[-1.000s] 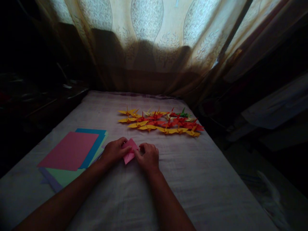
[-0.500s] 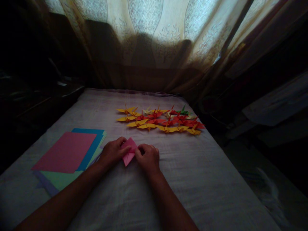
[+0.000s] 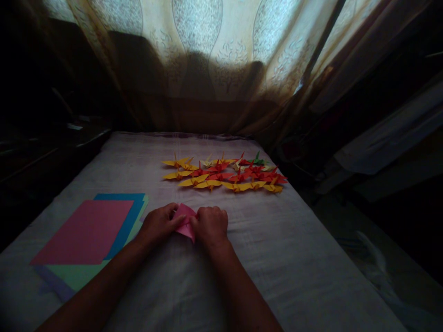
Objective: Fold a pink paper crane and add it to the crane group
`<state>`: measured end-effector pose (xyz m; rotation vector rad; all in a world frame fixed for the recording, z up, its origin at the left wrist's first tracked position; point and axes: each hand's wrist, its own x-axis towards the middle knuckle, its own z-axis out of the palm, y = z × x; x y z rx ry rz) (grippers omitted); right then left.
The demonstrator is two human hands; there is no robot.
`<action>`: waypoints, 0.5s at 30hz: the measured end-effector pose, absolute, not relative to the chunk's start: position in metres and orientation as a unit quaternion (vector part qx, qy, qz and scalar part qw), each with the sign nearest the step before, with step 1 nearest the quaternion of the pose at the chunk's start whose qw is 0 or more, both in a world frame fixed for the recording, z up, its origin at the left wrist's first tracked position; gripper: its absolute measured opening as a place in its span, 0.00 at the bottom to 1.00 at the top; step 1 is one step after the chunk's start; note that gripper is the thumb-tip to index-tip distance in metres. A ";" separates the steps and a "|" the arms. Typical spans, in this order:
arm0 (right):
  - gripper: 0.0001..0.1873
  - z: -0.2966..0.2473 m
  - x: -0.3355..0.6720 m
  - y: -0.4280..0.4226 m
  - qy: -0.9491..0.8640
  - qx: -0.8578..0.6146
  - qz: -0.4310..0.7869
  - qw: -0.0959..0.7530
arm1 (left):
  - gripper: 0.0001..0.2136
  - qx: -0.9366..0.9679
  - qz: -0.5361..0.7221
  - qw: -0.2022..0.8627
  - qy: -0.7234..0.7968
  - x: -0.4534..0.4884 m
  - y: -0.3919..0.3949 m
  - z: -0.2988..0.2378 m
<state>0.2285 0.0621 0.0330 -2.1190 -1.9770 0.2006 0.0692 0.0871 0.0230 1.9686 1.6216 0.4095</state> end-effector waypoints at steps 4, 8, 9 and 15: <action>0.08 0.033 0.225 0.060 -0.688 -0.716 0.047 0.105 | 0.08 0.737 0.141 0.250 0.613 0.070 0.088 0.021; 0.07 0.033 0.229 0.059 -0.696 -0.697 0.089 0.146 | 0.09 0.738 0.141 0.240 0.615 0.070 0.089 0.019; 0.07 0.034 0.231 0.059 -0.698 -0.690 0.105 0.160 | 0.09 0.738 0.143 0.242 0.614 0.070 0.089 0.018; 0.13 0.035 0.243 0.063 -0.682 -0.669 0.214 0.205 | 0.09 0.737 0.132 0.237 0.619 0.071 0.089 0.018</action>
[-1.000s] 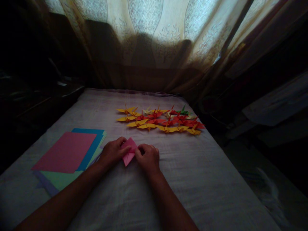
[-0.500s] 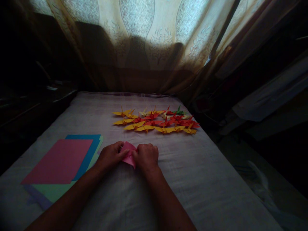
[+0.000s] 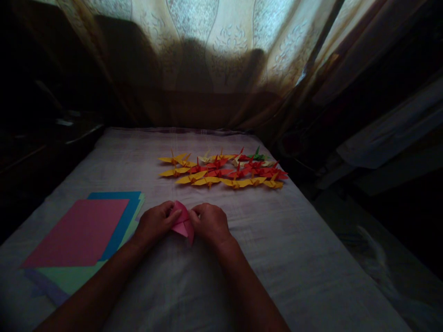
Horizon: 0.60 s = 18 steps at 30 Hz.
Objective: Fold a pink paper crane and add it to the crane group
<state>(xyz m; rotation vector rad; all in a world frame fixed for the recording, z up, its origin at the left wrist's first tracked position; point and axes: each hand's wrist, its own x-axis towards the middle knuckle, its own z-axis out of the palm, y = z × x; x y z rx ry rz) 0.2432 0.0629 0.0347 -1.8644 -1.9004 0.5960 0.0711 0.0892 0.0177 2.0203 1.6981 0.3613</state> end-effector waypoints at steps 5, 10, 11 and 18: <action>0.09 0.024 0.246 0.069 -0.639 -0.655 0.331 0.231 | 0.09 0.742 0.141 0.250 0.606 0.069 0.089 0.019; 0.04 0.013 0.245 0.071 -0.630 -0.654 0.346 0.237 | 0.11 0.745 0.160 0.272 0.588 0.067 0.088 0.020; 0.04 0.013 0.246 0.071 -0.629 -0.655 0.344 0.237 | 0.12 0.745 0.159 0.274 0.587 0.068 0.088 0.020; 0.09 0.017 0.250 0.070 -0.654 -0.620 0.368 0.228 | 0.09 0.729 0.175 0.271 0.603 0.072 0.085 0.020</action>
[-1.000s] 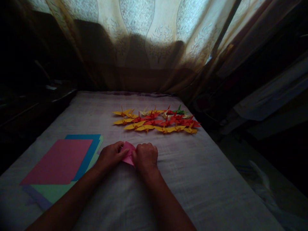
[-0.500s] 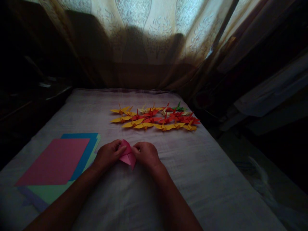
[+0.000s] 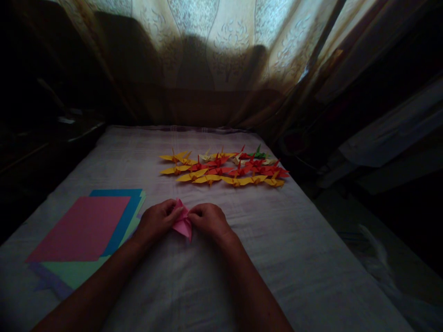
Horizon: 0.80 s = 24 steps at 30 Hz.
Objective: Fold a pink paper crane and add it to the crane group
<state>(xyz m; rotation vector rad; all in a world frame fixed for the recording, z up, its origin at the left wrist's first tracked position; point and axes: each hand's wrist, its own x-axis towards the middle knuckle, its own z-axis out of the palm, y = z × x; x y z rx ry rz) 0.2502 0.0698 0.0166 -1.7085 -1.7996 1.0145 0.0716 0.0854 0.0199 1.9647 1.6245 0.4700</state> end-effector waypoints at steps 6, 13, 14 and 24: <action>0.09 0.022 0.247 0.067 -0.659 -0.655 0.314 0.195 | 0.10 0.719 0.211 0.287 0.596 0.070 0.087 0.013; 0.07 0.028 0.245 0.063 -0.677 -0.633 0.329 0.182 | 0.13 0.705 0.242 0.285 0.602 0.069 0.090 0.008; 0.06 0.027 0.247 0.064 -0.679 -0.624 0.339 0.187 | 0.13 0.704 0.251 0.289 0.598 0.068 0.090 0.007; 0.16 0.011 0.253 0.076 -0.624 -0.603 0.401 0.292 | 0.12 0.640 0.422 0.422 0.484 0.068 0.090 -0.003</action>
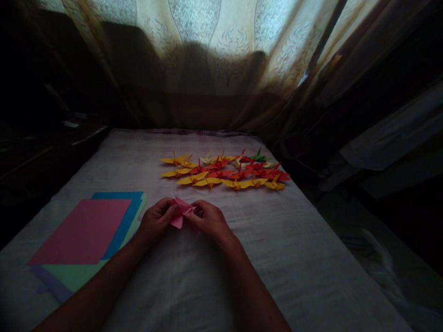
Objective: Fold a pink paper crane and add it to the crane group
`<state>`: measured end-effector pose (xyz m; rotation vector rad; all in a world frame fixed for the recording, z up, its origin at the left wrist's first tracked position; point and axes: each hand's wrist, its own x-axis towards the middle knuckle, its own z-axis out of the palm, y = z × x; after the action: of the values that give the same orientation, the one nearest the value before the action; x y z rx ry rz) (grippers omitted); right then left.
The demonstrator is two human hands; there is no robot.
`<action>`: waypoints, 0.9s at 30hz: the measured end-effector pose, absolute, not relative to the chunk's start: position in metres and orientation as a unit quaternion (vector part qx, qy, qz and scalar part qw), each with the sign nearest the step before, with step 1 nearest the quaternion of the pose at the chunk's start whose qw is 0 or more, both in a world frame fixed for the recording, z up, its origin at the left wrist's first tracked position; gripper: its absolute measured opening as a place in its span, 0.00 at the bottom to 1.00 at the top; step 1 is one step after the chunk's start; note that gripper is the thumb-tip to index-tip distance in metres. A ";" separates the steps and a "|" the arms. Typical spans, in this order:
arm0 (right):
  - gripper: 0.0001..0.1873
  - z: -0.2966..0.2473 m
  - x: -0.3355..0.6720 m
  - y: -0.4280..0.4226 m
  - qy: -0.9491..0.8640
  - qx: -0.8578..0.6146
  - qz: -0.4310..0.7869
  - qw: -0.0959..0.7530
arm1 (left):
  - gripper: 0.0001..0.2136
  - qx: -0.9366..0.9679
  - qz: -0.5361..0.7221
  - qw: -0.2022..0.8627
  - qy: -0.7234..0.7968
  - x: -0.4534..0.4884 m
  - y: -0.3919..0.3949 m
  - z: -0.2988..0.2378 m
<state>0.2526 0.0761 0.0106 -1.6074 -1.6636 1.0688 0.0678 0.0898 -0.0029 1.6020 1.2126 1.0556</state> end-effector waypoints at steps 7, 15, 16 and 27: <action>0.09 0.014 0.251 0.075 -0.611 -0.639 0.357 0.303 | 0.13 0.636 0.427 0.460 0.450 0.068 0.088 0.002; 0.13 0.018 0.253 0.076 -0.633 -0.614 0.354 0.311 | 0.09 0.698 0.429 0.305 0.485 0.068 0.082 0.015; 0.14 0.019 0.253 0.075 -0.634 -0.603 0.366 0.317 | 0.08 0.698 0.438 0.294 0.484 0.069 0.081 0.016; 0.11 0.027 0.250 0.072 -0.643 -0.634 0.307 0.301 | 0.07 0.801 0.443 0.091 0.392 0.076 0.069 0.029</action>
<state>0.2500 0.0723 0.0266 -1.6821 -1.7048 0.8136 0.0756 0.0690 0.0291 2.3806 1.1634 1.3179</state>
